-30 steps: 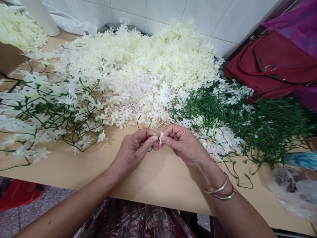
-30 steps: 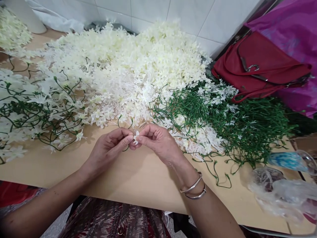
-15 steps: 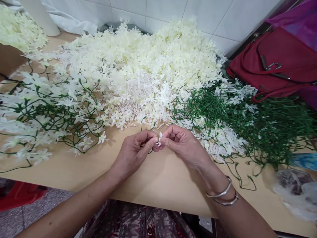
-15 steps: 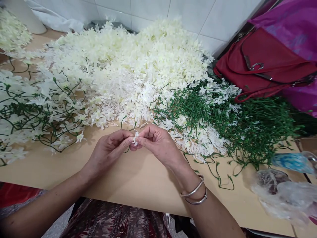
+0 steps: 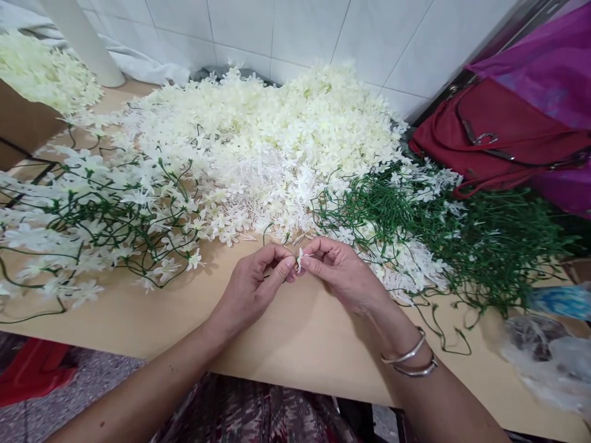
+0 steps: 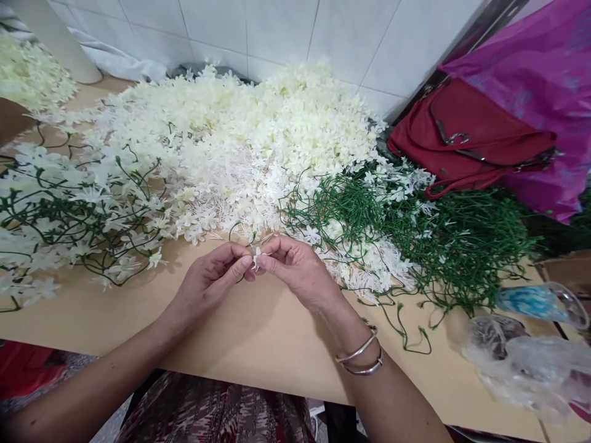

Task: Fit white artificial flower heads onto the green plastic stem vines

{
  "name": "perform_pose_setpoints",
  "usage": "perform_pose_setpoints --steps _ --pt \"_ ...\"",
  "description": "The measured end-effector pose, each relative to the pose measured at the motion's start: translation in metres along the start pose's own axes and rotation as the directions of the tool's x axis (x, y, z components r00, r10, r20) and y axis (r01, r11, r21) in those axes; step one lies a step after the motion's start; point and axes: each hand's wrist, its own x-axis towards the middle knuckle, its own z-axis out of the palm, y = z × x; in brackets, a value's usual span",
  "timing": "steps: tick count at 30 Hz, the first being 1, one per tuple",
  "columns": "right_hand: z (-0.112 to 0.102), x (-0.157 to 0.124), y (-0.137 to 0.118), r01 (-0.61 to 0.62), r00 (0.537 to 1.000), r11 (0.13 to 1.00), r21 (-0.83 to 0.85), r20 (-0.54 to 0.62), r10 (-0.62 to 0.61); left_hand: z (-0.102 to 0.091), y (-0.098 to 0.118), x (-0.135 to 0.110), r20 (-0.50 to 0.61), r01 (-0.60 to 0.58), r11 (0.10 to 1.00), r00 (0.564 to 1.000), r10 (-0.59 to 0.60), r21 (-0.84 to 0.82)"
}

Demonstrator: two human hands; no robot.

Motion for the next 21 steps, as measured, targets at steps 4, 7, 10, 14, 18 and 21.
perform_pose_setpoints --steps 4,7,10,14,18,21 --pt "-0.003 -0.001 -0.002 -0.026 1.000 0.998 -0.063 -0.003 0.025 -0.001 0.001 0.000 0.019 -0.022 0.996 1.000 0.020 0.089" --pt "-0.006 -0.001 -0.002 -0.028 0.999 0.994 -0.106 0.032 0.031 -0.003 0.000 0.000 0.039 -0.051 0.988 0.998 0.046 0.148" --pt "-0.006 0.000 0.001 -0.006 1.000 0.987 -0.160 0.021 0.009 -0.004 -0.002 0.001 0.050 -0.069 0.983 0.997 0.062 0.170" --pt "-0.005 0.000 0.001 -0.007 1.000 0.987 -0.160 0.019 0.010 -0.003 0.000 0.000 0.042 -0.074 0.981 0.997 0.067 0.178" --pt "-0.004 0.001 -0.006 0.078 0.996 0.974 -0.214 -0.035 -0.087 0.003 0.005 -0.002 -0.012 -0.143 0.943 0.988 0.154 0.300" --pt "-0.005 0.002 -0.004 0.207 0.939 0.868 -0.451 -0.158 -0.306 0.007 0.006 -0.005 0.014 -0.277 0.823 0.950 0.311 0.495"
